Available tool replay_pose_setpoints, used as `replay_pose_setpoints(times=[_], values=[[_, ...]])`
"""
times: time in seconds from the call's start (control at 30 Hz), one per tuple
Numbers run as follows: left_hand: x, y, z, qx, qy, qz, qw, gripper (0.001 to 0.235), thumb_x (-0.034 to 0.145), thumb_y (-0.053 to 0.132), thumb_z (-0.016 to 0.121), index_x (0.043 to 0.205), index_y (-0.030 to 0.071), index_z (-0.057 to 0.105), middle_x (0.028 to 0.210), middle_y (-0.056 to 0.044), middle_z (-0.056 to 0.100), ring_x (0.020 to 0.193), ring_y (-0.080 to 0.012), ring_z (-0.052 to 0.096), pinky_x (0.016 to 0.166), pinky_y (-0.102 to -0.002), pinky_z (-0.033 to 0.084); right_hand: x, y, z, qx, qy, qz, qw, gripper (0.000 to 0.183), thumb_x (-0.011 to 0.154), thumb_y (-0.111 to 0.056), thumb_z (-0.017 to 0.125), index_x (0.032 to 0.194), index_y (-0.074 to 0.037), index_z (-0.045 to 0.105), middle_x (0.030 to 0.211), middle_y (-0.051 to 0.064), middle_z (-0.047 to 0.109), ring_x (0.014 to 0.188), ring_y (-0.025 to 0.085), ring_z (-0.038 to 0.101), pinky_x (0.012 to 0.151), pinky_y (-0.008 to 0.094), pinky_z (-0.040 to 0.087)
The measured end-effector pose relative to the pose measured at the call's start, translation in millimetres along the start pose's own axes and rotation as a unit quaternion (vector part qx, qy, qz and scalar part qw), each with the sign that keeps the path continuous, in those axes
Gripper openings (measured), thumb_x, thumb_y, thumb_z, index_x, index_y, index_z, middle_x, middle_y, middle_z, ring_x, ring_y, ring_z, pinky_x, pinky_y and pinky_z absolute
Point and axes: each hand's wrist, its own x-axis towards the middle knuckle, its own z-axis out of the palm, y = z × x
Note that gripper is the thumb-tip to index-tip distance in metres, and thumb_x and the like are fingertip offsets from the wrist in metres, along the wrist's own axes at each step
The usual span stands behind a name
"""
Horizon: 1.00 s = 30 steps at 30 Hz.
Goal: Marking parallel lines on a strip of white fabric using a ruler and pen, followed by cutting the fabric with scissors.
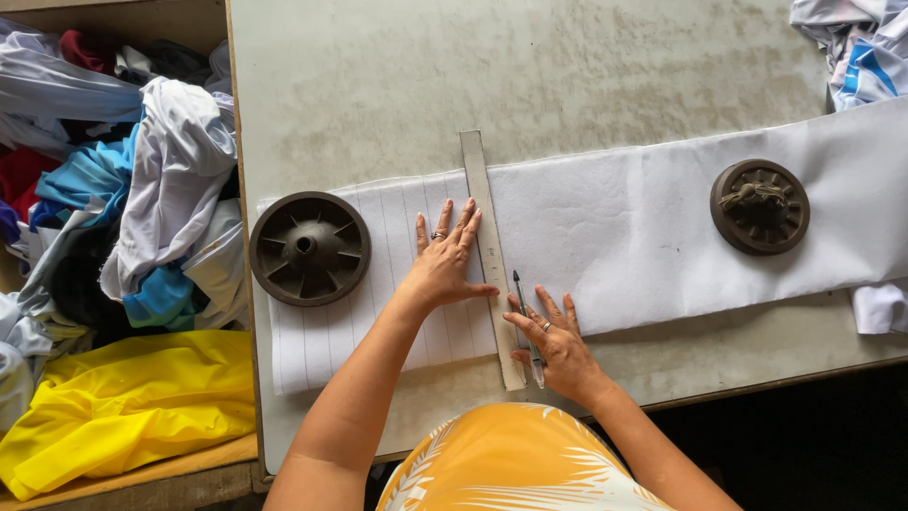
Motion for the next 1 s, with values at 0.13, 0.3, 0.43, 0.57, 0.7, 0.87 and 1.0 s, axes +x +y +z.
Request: replay_pose_setpoints(times=[0.13,0.3,0.43,0.57,0.7,0.87,1.0], values=[[-0.8,0.1,0.0,-0.005,0.002,0.0,1.0,0.135,0.065,0.082,0.071,0.163,0.011,0.012,0.171,-0.009,0.007,0.155,-0.0367,-0.005,0.115,-0.069,-0.009,0.2,-1.4,-1.1,-0.005,0.004,-0.007,1.0,0.066,0.089,-0.05,0.067,0.15,-0.038,0.047,0.164,-0.01,0.037,0.153,0.032,0.02,0.121,0.058,0.003],[-0.6,-0.6,1.6,-0.007,0.006,0.001,1.0,0.135,0.065,0.082,0.072,0.163,0.011,0.012,0.171,-0.009,0.007,0.155,-0.0363,-0.005,0.115,-0.068,-0.009,0.7,-2.6,-1.5,-0.005,0.005,-0.006,1.0,0.067,0.088,-0.05,0.068,0.15,-0.037,0.048,0.163,-0.01,0.038,0.153,0.033,0.02,0.12,0.059,0.003],[0.1,-0.9,1.8,-0.011,0.006,0.0,1.0,0.135,0.064,0.081,0.073,0.163,0.011,0.013,0.17,-0.009,0.008,0.155,-0.0363,-0.005,0.115,-0.068,-0.009,0.1,-0.2,1.5,-0.005,0.005,-0.009,1.0,0.065,0.089,-0.05,0.067,0.15,-0.036,0.048,0.164,-0.009,0.038,0.153,0.033,0.02,0.12,0.06,0.003],[-0.7,-1.5,3.0,-0.011,0.009,0.001,1.0,0.135,0.064,0.081,0.074,0.163,0.011,0.013,0.17,-0.009,0.008,0.155,-0.0362,-0.005,0.115,-0.068,-0.009,0.3,-1.7,0.4,0.003,0.005,-0.004,1.0,0.065,0.089,-0.049,0.067,0.15,-0.037,0.048,0.163,-0.01,0.038,0.153,0.032,0.021,0.12,0.06,0.003],[-0.4,-1.0,2.5,-0.006,0.005,-0.001,1.0,0.135,0.065,0.082,0.072,0.163,0.011,0.012,0.17,-0.009,0.007,0.155,-0.0362,-0.005,0.115,-0.068,-0.009,0.6,-1.7,-1.1,0.006,0.006,-0.003,1.0,0.065,0.088,-0.046,0.069,0.15,-0.036,0.049,0.163,-0.009,0.039,0.153,0.032,0.021,0.12,0.059,0.003],[-0.4,-0.9,1.8,-0.011,0.004,0.0,1.0,0.135,0.065,0.081,0.074,0.163,0.011,0.013,0.17,-0.01,0.007,0.155,-0.0368,-0.005,0.115,-0.068,-0.009,0.7,-3.2,-1.1,0.0,0.007,-0.003,1.0,0.066,0.088,-0.047,0.068,0.15,-0.037,0.048,0.163,-0.011,0.038,0.153,0.031,0.021,0.121,0.058,0.003],[-0.2,-1.4,2.4,-0.009,0.006,0.001,1.0,0.136,0.064,0.081,0.074,0.163,0.011,0.013,0.17,-0.01,0.007,0.155,-0.0365,-0.005,0.114,-0.068,-0.009,0.2,-1.0,0.3,-0.006,0.007,-0.007,1.0,0.066,0.088,-0.047,0.069,0.15,-0.037,0.049,0.163,-0.01,0.038,0.153,0.032,0.022,0.12,0.058,0.003]])
